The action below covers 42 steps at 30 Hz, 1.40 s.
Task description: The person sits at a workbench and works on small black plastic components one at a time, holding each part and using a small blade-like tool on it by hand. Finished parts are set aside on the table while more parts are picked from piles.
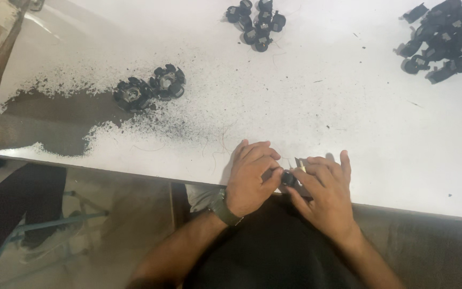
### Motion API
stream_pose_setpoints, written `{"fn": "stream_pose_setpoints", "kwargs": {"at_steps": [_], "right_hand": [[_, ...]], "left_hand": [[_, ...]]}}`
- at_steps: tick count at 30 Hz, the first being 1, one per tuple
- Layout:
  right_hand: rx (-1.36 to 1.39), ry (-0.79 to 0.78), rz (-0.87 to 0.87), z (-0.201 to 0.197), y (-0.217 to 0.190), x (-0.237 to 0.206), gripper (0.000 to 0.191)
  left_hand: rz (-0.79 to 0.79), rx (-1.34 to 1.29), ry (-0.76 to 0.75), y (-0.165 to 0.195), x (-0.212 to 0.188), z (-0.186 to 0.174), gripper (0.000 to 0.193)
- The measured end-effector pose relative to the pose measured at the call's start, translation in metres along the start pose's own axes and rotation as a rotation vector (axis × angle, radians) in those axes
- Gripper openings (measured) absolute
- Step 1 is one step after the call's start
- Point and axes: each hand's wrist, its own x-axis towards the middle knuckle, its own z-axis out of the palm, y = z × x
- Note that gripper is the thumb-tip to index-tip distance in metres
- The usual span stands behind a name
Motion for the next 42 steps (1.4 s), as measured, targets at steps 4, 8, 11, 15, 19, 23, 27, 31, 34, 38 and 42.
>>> {"fn": "stream_pose_setpoints", "kwargs": {"at_steps": [4, 8, 11, 15, 19, 23, 27, 31, 34, 38, 42], "right_hand": [[0.016, 0.0, -0.019, 0.0, 0.002, -0.001, 0.041], [0.011, 0.027, 0.011, 0.001, 0.004, -0.002, 0.04], [0.021, 0.025, 0.027, 0.002, 0.006, -0.003, 0.04], [-0.003, 0.025, 0.026, 0.004, 0.007, -0.005, 0.038], [0.004, 0.049, 0.046, 0.005, 0.005, -0.005, 0.037], [0.009, 0.047, 0.014, 0.002, 0.006, -0.005, 0.038], [0.012, 0.021, -0.011, 0.003, 0.007, -0.005, 0.038], [0.008, 0.046, 0.014, 0.004, 0.008, -0.007, 0.036], [0.007, 0.041, 0.031, 0.006, 0.01, -0.008, 0.036], [-0.006, 0.008, 0.022, 0.007, 0.01, -0.007, 0.038], [0.027, 0.011, -0.011, 0.004, 0.009, -0.008, 0.039]], "left_hand": [[0.069, 0.001, 0.031, 0.002, -0.001, 0.0, 0.008], [0.137, -0.026, 0.023, 0.006, -0.005, -0.007, 0.007], [0.155, -0.047, 0.026, 0.005, -0.008, -0.011, 0.01], [0.264, 0.097, 0.062, 0.004, -0.013, -0.012, 0.014], [0.335, 0.147, 0.098, 0.006, -0.016, -0.009, 0.016], [0.312, 0.097, 0.095, 0.005, -0.011, -0.008, 0.014], [0.294, 0.016, 0.038, 0.006, -0.007, -0.009, 0.014], [0.308, 0.028, 0.027, 0.009, -0.005, -0.012, 0.014], [0.341, 0.099, -0.005, 0.009, -0.006, -0.018, 0.015], [0.404, 0.149, -0.01, 0.01, -0.007, -0.016, 0.016], [0.338, 0.109, -0.038, 0.013, -0.005, -0.009, 0.015]]}}
